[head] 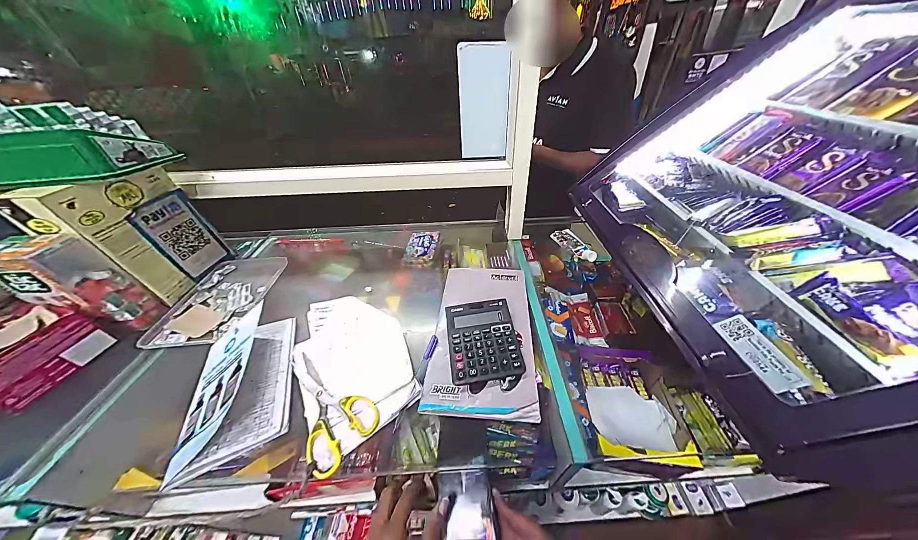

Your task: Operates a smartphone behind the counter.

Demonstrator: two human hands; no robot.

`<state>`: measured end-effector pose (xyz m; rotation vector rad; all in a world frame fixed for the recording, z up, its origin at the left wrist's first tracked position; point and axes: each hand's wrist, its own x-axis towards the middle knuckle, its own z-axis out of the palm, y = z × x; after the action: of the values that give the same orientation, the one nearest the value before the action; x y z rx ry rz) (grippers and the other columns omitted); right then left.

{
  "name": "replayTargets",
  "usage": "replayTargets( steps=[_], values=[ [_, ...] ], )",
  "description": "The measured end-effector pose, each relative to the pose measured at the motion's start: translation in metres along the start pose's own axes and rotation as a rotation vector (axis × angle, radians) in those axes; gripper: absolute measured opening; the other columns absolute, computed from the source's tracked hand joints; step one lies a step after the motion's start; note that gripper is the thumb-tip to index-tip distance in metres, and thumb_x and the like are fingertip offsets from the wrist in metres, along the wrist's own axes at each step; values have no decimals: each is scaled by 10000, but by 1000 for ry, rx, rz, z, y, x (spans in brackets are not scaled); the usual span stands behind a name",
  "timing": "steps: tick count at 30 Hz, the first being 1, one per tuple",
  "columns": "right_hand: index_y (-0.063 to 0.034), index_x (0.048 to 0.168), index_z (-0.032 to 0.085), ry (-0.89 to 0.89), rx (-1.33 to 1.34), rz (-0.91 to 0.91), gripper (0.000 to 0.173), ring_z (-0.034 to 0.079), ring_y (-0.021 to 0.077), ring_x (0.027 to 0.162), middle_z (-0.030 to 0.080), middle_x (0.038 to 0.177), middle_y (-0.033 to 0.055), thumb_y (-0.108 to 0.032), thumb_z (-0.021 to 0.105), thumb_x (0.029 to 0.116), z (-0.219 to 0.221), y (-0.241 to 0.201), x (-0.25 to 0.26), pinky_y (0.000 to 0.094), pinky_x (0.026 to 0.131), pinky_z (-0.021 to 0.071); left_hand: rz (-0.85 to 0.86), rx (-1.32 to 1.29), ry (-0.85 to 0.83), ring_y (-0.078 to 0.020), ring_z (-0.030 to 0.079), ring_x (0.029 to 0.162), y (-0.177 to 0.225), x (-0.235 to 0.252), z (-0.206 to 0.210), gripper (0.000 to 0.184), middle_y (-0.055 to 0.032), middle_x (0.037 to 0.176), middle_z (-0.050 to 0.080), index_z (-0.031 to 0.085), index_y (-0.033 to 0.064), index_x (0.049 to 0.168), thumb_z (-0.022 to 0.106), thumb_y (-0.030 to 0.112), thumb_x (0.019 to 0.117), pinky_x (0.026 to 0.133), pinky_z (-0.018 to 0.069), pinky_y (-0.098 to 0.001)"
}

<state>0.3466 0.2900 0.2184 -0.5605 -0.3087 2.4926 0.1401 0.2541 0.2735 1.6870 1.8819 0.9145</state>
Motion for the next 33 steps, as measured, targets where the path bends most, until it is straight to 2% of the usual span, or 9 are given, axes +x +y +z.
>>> replayTargets(
  steps=[2,5,10,12,15,19,23,28,33],
  values=[
    [-150,1361,538,-53,-21,-16,579,635,142,1215,683,1290,5,-486,146,1101,-1,4,4,407,1012,540,40,-21,22,-442,646,1141,-12,-3,-15,440,-322,1250,636,672,-99,1228,662,262,977,982,526,-550],
    [-143,1346,542,27,-45,-58,633,646,152,1192,690,1267,13,-534,118,1085,13,9,7,422,1002,544,139,-40,88,-391,693,1032,-28,-1,-37,339,-275,1164,689,708,-74,1168,621,204,996,878,576,-515],
    [-123,1360,528,185,-3,-254,567,647,146,1187,684,1271,18,-515,214,1096,23,32,15,414,1012,545,423,-16,343,-234,655,764,-50,19,-68,274,-242,946,705,732,-81,1073,614,132,947,704,551,-319],
    [-119,1397,505,251,-27,-332,594,633,130,1205,674,1293,11,-525,197,1092,34,43,19,397,1023,534,519,-4,401,-194,651,807,-56,26,-84,261,-223,925,691,733,-59,1054,615,145,941,749,542,-249],
    [-136,1399,513,273,37,-427,633,644,140,1197,691,1279,16,-539,137,1088,51,56,19,400,1023,538,614,-24,448,-108,606,944,-79,35,-105,243,-159,976,629,686,7,1057,564,212,1012,860,494,-162],
    [-151,1379,535,292,137,-520,637,672,187,1163,711,1241,51,-566,154,1082,64,64,28,441,990,562,590,-4,613,-115,525,1172,-120,55,-127,301,-148,1172,553,646,37,1150,527,293,1046,1038,403,-211],
    [-140,1381,534,398,168,-558,572,689,220,1129,711,1218,86,-497,188,1099,76,70,31,470,950,582,553,49,629,-247,496,1305,-144,77,-132,413,-264,1329,520,624,-1,1244,517,351,1054,1125,375,-317],
    [-108,1311,547,538,146,-514,505,703,205,1047,714,1130,86,-431,218,1105,76,72,30,442,895,593,722,346,687,-357,531,1266,-163,97,-117,409,-256,1275,599,654,81,1231,446,393,1068,1046,382,-441],
    [-80,1202,587,593,176,-475,438,732,201,935,734,1009,99,-340,248,1105,76,70,24,403,828,614,631,386,727,-368,572,1256,-160,94,-116,507,-288,1259,630,676,28,1205,393,426,1070,1051,408,-428]
  ],
)
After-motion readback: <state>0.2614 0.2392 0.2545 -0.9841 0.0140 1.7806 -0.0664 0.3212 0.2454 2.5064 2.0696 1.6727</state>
